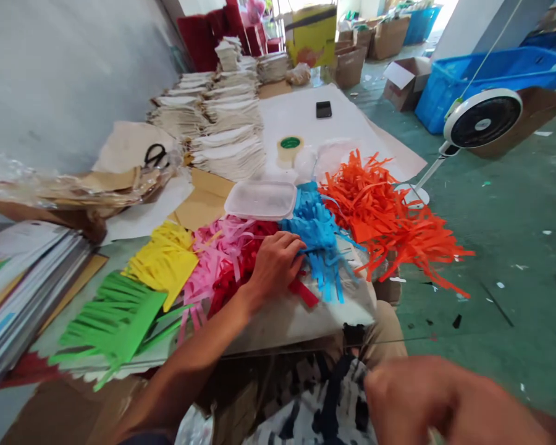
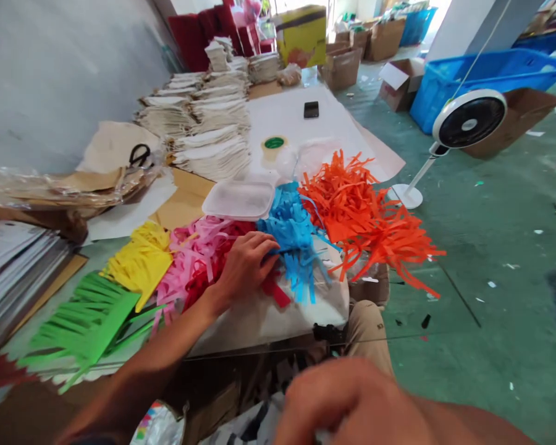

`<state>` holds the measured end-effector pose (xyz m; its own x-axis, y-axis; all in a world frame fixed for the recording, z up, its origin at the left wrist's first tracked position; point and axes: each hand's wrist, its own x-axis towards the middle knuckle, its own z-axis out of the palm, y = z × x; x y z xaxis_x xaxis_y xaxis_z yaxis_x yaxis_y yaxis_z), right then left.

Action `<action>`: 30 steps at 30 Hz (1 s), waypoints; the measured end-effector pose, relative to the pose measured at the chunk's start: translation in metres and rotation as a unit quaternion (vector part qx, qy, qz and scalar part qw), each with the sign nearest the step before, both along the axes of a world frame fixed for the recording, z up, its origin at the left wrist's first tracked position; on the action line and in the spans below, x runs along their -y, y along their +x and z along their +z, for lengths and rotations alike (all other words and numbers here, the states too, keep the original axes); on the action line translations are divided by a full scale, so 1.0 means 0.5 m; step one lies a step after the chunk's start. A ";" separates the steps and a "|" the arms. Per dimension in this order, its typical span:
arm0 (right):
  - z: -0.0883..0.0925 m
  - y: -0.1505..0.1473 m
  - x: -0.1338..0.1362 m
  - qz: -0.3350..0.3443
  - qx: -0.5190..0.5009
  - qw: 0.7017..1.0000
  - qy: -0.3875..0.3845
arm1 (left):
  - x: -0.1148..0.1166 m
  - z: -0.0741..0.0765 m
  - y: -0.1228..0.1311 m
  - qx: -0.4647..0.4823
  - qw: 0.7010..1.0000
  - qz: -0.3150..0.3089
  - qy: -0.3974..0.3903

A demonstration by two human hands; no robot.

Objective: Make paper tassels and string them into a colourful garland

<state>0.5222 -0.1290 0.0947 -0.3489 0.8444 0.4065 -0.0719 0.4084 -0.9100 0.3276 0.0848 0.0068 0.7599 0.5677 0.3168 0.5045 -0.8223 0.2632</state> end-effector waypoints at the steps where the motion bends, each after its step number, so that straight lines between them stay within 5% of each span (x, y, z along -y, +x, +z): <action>1: -0.015 -0.008 -0.029 -0.023 0.000 1.000 0.009 | -0.001 -0.011 -0.002 -0.002 1.000 0.008 0.008; 3: -0.059 -0.020 -0.101 -0.152 0.080 0.984 0.035 | -0.005 -0.024 -0.008 0.001 1.000 0.018 0.013; 5: -0.115 -0.023 -0.177 -0.277 0.236 0.927 0.090 | -0.008 -0.027 -0.018 0.010 1.000 0.005 0.007; 10: -0.227 -0.022 -0.286 -0.306 0.505 0.788 0.172 | -0.012 -0.015 -0.060 0.026 0.999 -0.033 0.011; 14: -0.250 -0.029 -0.297 -0.310 0.558 0.735 0.227 | -0.011 -0.004 -0.077 0.056 0.998 -0.021 0.004; 17: -0.246 -0.021 -0.297 -0.319 0.534 0.750 0.226 | -0.012 0.003 -0.072 0.083 0.996 0.009 -0.019; 24: -0.197 0.011 -0.318 -0.315 0.301 0.897 0.074 | -0.019 0.003 -0.047 0.166 0.984 0.040 -0.049; 30: -0.176 0.016 -0.321 -0.302 0.302 0.899 0.093 | -0.034 0.002 -0.031 0.163 0.983 0.035 -0.082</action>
<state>0.5302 0.0317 0.0067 -0.0550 0.8908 0.4511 0.6988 0.3571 -0.6198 0.3119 0.1020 0.0078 0.5896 0.6788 0.4378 0.4254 -0.7217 0.5461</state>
